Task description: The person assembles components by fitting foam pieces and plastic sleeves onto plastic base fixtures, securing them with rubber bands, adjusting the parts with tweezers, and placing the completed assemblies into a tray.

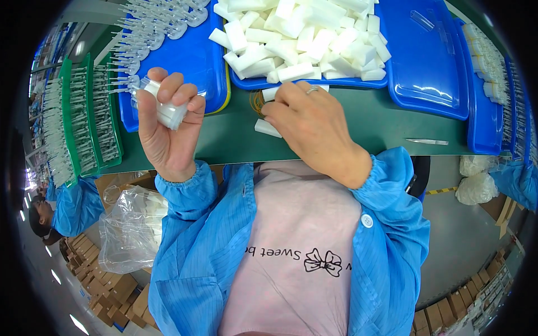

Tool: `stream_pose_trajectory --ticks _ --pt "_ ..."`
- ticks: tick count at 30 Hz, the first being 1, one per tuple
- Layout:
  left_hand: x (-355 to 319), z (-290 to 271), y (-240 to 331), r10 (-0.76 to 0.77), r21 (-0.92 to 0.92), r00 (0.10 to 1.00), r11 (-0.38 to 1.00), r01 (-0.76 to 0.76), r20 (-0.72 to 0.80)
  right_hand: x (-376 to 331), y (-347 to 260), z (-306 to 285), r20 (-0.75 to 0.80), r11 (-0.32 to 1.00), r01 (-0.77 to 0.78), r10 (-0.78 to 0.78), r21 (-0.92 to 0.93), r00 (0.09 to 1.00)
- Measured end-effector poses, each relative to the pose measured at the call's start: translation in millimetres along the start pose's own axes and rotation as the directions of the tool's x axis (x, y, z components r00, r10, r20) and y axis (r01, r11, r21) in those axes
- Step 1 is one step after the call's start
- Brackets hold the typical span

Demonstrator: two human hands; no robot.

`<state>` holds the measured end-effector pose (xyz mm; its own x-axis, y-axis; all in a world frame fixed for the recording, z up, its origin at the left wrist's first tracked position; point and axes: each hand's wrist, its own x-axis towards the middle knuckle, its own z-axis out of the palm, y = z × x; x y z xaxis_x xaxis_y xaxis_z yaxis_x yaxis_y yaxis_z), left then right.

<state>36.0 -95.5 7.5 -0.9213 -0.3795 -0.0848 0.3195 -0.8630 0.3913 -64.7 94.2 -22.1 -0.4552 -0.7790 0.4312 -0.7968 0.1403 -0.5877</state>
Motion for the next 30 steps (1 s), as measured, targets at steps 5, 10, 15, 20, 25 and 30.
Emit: stream_pose_trajectory --ticks 5,10,15,20,25,30 --pt "-5 -2 -1 0.096 0.314 0.995 0.944 -0.1 0.029 7 -1 21 0.163 0.907 0.148 -0.089 -0.395 0.983" --pt "-14 3 -4 0.208 0.599 0.978 0.779 -0.184 0.031 9 0 16 0.061 0.965 0.048 -0.034 -0.257 0.998" --pt "-26 18 -18 -0.085 0.891 0.996 0.453 0.023 0.017 14 -4 -11 0.06 0.957 -0.236 0.229 0.17 0.972" --pt "-16 -3 -52 -0.141 0.961 0.975 0.242 -0.136 0.173 13 -8 -17 0.042 0.767 -0.237 0.265 0.596 0.963" --pt "-17 8 -65 -0.114 0.954 0.974 -0.204 -0.218 0.198 14 -29 -38 0.214 0.275 -0.385 0.493 0.881 0.843" --pt "-6 16 -59 -0.138 0.884 0.924 -0.27 -0.382 0.357 5 -44 -25 -0.002 0.965 0.261 -0.262 0.033 0.965"
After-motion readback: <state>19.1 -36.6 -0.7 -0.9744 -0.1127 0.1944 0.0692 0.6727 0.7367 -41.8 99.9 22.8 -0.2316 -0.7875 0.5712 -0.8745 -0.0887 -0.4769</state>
